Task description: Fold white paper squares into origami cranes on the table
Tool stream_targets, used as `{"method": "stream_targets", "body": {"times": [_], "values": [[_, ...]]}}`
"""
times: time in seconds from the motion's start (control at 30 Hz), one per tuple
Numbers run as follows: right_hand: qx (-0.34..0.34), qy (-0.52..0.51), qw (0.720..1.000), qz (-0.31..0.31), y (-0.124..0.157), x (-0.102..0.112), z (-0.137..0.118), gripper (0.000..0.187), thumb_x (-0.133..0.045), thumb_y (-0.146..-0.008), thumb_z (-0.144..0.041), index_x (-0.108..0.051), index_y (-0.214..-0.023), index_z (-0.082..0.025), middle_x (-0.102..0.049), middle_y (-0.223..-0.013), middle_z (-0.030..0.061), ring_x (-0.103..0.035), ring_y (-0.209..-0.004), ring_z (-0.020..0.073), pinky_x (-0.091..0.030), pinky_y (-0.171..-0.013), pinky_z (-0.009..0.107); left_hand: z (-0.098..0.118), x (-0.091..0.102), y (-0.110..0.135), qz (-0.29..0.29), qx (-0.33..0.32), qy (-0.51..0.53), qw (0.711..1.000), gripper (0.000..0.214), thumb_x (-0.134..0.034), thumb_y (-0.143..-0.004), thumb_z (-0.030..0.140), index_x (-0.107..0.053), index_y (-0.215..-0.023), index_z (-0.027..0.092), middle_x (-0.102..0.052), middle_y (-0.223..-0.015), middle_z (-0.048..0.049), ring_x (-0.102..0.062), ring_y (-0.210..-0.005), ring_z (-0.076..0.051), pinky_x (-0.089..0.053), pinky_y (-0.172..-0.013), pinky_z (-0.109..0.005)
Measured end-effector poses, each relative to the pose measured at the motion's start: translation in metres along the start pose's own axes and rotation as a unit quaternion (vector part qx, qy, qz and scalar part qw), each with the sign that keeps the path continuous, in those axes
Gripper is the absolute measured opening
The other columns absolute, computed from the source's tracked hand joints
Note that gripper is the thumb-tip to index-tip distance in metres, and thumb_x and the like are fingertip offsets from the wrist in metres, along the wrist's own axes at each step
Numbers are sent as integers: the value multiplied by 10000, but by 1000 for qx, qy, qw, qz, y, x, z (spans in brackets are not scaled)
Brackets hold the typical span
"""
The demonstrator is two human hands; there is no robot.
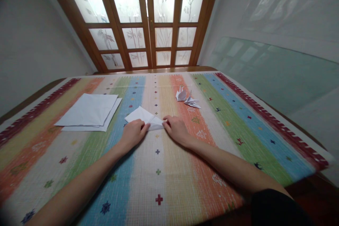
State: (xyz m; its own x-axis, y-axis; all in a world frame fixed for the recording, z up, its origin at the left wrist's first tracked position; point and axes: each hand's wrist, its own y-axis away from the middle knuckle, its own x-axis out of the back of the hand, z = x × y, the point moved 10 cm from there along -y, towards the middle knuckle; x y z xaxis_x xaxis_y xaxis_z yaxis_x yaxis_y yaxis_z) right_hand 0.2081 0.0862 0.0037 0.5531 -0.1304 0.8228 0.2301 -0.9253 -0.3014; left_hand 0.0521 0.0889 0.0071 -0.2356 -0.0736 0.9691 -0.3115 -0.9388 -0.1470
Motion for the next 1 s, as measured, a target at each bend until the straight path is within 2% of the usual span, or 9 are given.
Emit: {"method": "stream_targets", "body": {"times": [0.17, 0.47, 0.57, 0.63, 0.7, 0.8, 0.87, 1.0], "values": [[16, 33, 999, 0, -6, -3, -2, 104, -582, -885, -226, -647, -945, -171, -693, -799, 59, -621, -769, 202, -427, -740, 326, -1, -1, -4, -9, 13, -36, 999, 423, -413, -951, 385, -706, -764, 143, -689, -807, -125, -639, -751, -228, -436, -640, -325], [14, 48, 999, -23, -5, -6, -1, 89, -597, -887, -219, -655, -935, -173, -704, -837, 59, -626, -814, 210, -393, -792, 349, 2, -10, -4, -45, 2, -84, 995, 428, -378, -977, 381, -698, -926, 100, -675, -904, -172, -632, -897, -282, -447, -714, -367], [18, 50, 998, -20, -2, -3, 2, 94, -592, -893, -228, -656, -940, -178, -710, -848, 60, -632, -833, 212, -375, -816, 363, 6, -8, -4, -27, -12, -104, 994, 389, -404, -969, 377, -670, -967, 94, -661, -925, -179, -614, -909, -307, -443, -722, -394], [23, 54, 998, -14, 1, 0, 5, 116, -586, -898, -247, -655, -961, -179, -713, -879, 70, -633, -852, 216, -367, -830, 373, 13, -3, -4, 7, -49, -116, 992, 323, -426, -963, 342, -632, -1072, 118, -649, -1031, -184, -595, -948, -310, -435, -742, -405], [18, 63, 998, -7, 5, 4, 11, 155, -589, -893, -271, -649, -1006, -184, -709, -950, 88, -629, -882, 228, -367, -834, 384, 27, -2, -2, 29, -136, -125, 982, 283, -416, -966, 263, -580, -1181, 181, -602, -1227, -168, -566, -1042, -297, -421, -802, -412], [-16, 75, 997, 3, 9, 11, 27, 201, -609, -869, -309, -645, -1033, -197, -697, -1018, 99, -621, -882, 245, -378, -811, 394, 43, -11, 3, 1, -275, -115, 955, 307, -388, -962, 163, -553, -1214, 224, -560, -1345, -106, -545, -1115, -248, -393, -876, -395], [-35, 78, 996, 7, 12, 14, 35, 212, -623, -851, -327, -650, -1018, -199, -696, -1015, 100, -621, -864, 250, -386, -792, 395, 44, -15, 4, -24, -313, -93, 945, 273, -413, -964, 197, -565, -1191, 203, -591, -1309, -99, -558, -1102, -231, -387, -882, -379], [-46, 74, 996, 6, 15, 17, 39, 223, -629, -839, -333, -646, -1016, -199, -689, -1040, 98, -625, -887, 260, -394, -806, 411, 44, -13, 2, -34, -328, -90, 940, 286, -452, -966, 344, -591, -1147, 170, -596, -1304, -122, -571, -1087, -241, -385, -887, -374]]}}
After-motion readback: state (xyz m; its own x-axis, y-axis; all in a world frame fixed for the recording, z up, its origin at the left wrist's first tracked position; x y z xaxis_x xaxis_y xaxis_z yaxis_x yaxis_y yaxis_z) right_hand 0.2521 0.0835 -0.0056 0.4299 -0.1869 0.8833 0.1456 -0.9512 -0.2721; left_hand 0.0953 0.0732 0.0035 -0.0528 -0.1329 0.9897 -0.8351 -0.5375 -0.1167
